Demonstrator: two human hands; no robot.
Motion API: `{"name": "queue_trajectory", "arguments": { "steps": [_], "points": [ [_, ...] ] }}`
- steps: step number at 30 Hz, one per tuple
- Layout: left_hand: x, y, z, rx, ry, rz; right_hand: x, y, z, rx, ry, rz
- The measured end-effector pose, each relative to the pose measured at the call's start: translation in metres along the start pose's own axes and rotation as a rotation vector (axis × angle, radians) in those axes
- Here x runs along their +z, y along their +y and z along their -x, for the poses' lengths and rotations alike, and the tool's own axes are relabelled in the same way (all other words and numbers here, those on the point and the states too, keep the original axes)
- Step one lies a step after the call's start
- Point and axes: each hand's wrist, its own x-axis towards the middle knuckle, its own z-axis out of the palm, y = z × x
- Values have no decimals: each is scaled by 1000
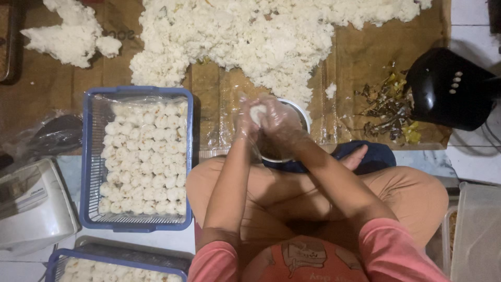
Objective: The person sits on the floor and shapes portions of a white puffed rice mixture into round balls by hand, dipping their gloved hands in a bowl of liquid between balls, and places the finished balls into blue plastic trays. At one point they handle a plastic bag, appearing to cover a tray.
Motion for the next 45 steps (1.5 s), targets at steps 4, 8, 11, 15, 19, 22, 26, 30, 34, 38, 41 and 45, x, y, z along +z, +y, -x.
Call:
{"name": "queue_trajectory", "arguments": {
  "steps": [4, 8, 11, 15, 19, 22, 26, 30, 34, 38, 41, 45],
  "points": [
    [2, 8, 11, 102, -90, -75, -15, -15, 2, 300, -403, -16],
    [2, 3, 5, 86, -98, -131, -15, -30, -3, 560, -683, -324],
    [-9, -5, -2, 47, -76, -166, -7, -24, 3, 557, -638, -322],
    [-16, -12, -13, 379, 12, -699, 4, 1, -4, 415, -414, -76],
    [-4, -18, -7, 128, -3, -496, -8, 3, 1, 693, 59, -708],
    [2, -14, 16, -99, 7, -123, -14, 0, -14, 681, 154, -797],
    [14, -1, 31, -52, -35, -244, -30, -1, -31, 639, 144, -843],
    [22, 5, 36, 251, -85, -664, -60, 0, -44, 880, -42, -1175],
    [24, 8, 39, 47, 60, -461, -98, -2, -42, 1010, -90, -1152],
    [23, 6, 35, 5, -34, -201, -111, -2, -30, 923, -223, -878],
    [17, -1, 28, -22, -100, -182, -91, -7, -22, 726, 54, -1078],
    [-9, -17, 19, 793, -217, -1057, -44, -14, -18, 728, 245, -1175]
  ]
}}
